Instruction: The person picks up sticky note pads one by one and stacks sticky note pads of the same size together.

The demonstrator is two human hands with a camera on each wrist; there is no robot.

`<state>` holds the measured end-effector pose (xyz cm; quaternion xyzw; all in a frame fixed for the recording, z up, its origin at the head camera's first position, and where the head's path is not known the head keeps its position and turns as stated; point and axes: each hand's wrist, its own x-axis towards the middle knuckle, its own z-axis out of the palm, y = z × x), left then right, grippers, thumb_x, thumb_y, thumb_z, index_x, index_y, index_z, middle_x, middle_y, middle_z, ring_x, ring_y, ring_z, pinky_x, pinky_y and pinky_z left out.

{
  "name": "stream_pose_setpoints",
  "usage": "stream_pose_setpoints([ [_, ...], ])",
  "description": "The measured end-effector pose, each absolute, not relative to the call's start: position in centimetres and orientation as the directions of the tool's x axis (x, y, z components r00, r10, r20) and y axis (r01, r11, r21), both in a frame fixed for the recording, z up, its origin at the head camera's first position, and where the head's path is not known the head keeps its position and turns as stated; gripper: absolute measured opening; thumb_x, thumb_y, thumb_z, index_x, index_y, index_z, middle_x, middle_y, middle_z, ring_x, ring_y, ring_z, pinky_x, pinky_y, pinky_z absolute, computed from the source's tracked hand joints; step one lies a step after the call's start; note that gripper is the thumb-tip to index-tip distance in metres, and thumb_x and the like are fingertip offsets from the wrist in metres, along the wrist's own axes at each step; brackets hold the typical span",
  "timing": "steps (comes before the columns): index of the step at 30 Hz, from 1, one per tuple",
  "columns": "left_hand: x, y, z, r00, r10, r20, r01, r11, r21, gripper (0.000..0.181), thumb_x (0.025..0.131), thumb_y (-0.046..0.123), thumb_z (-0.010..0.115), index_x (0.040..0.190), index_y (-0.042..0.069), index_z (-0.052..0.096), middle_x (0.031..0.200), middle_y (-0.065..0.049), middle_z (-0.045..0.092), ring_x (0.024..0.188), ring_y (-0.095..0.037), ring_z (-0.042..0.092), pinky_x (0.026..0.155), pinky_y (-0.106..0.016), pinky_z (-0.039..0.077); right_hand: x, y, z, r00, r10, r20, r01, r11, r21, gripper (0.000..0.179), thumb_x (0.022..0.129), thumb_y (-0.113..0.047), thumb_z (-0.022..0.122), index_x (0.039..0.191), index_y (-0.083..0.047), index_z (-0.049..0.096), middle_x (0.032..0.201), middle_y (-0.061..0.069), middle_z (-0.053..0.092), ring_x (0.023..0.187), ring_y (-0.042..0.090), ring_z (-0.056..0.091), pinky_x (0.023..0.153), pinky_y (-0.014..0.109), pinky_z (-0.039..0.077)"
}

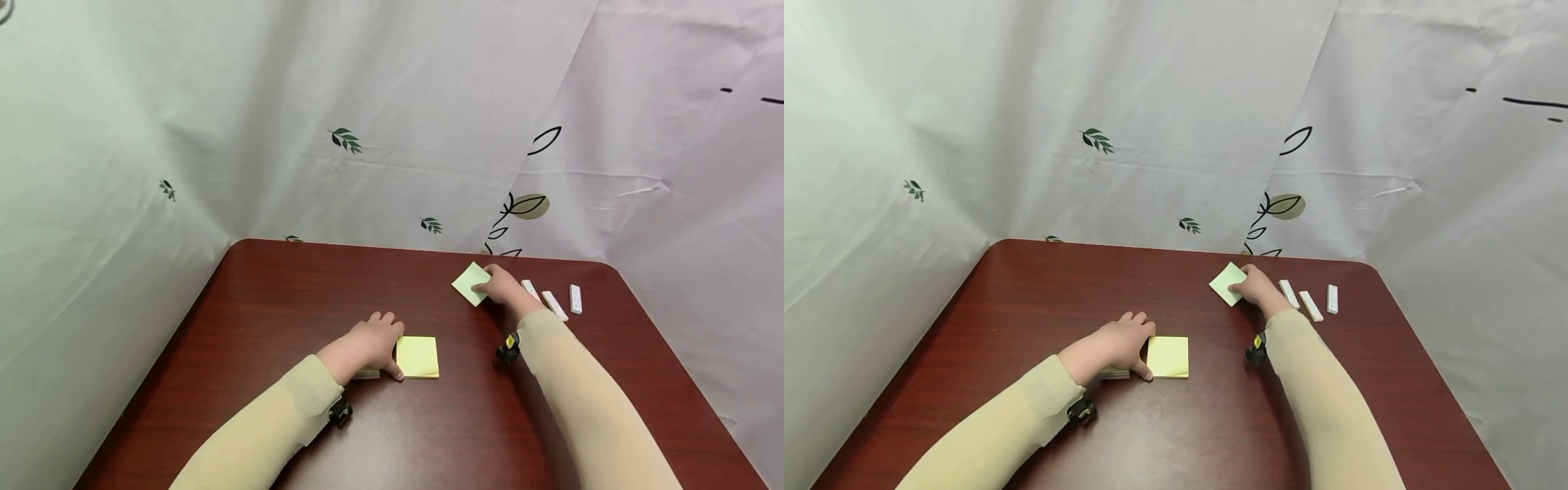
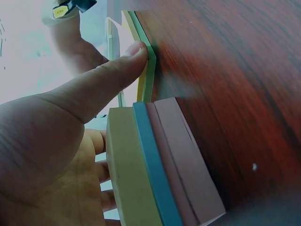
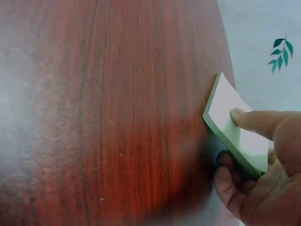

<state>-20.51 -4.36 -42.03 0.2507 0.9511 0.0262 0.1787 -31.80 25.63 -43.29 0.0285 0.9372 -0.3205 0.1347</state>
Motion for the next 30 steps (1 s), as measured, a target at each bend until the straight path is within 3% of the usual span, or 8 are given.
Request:
stream_pose_setpoints([
  [4, -20.4, -4.4, -41.9, -0.809, 0.489, -0.325, 0.466, 0.872, 0.152, 0.072, 0.068, 0.06, 0.084, 0.121, 0.018, 0.059, 0.118, -0.004, 0.049, 0.109, -0.027, 0.046, 0.085, -0.047, 0.047, -31.2, 25.8, -43.4, -0.963, -0.051, -0.264, 0.139, 0.747, -0.651, 0.053, 0.097, -0.016, 0.063, 0.142, 0.003, 0.04, 0.124, 0.023, 0.052, 0.083, 0.025, 0.057, 0.068, 0.033, 0.051],
  [15, -20.4, -4.4, -41.7, -0.807, 0.492, -0.327, 0.464, 0.871, 0.165, 0.072, 0.067, 0.059, 0.085, 0.12, 0.017, 0.059, 0.116, -0.004, 0.049, 0.106, -0.026, 0.046, 0.084, -0.047, 0.047, -27.5, 25.8, -43.7, -0.929, -0.231, -0.288, 0.009, 0.764, -0.645, 0.048, 0.097, -0.014, 0.064, 0.14, 0.0, 0.049, 0.113, 0.016, 0.059, 0.069, 0.02, 0.053, 0.062, 0.032, 0.046],
  [24, -20.6, -4.4, -41.9, -0.808, 0.487, -0.333, 0.465, 0.873, 0.148, 0.07, 0.067, 0.06, 0.084, 0.116, 0.018, 0.058, 0.112, -0.003, 0.047, 0.1, -0.024, 0.044, 0.081, -0.045, 0.047, -23.4, 24.5, -43.2, -0.9, -0.333, -0.281, -0.125, 0.814, -0.567, 0.042, 0.088, -0.011, 0.074, 0.128, -0.003, 0.064, 0.114, 0.009, 0.065, 0.09, 0.018, 0.056, 0.08, 0.036, 0.046],
  [30, -20.6, -4.3, -41.9, -0.806, 0.486, -0.336, 0.465, 0.873, 0.146, 0.071, 0.067, 0.061, 0.084, 0.117, 0.018, 0.058, 0.114, -0.003, 0.048, 0.101, -0.024, 0.044, 0.082, -0.046, 0.047, -21.4, 23.9, -43.1, -0.893, -0.353, -0.28, -0.161, 0.83, -0.535, 0.039, 0.084, -0.006, 0.075, 0.123, -0.008, 0.069, 0.109, 0.005, 0.065, 0.089, 0.018, 0.055, 0.078, 0.035, 0.046],
])
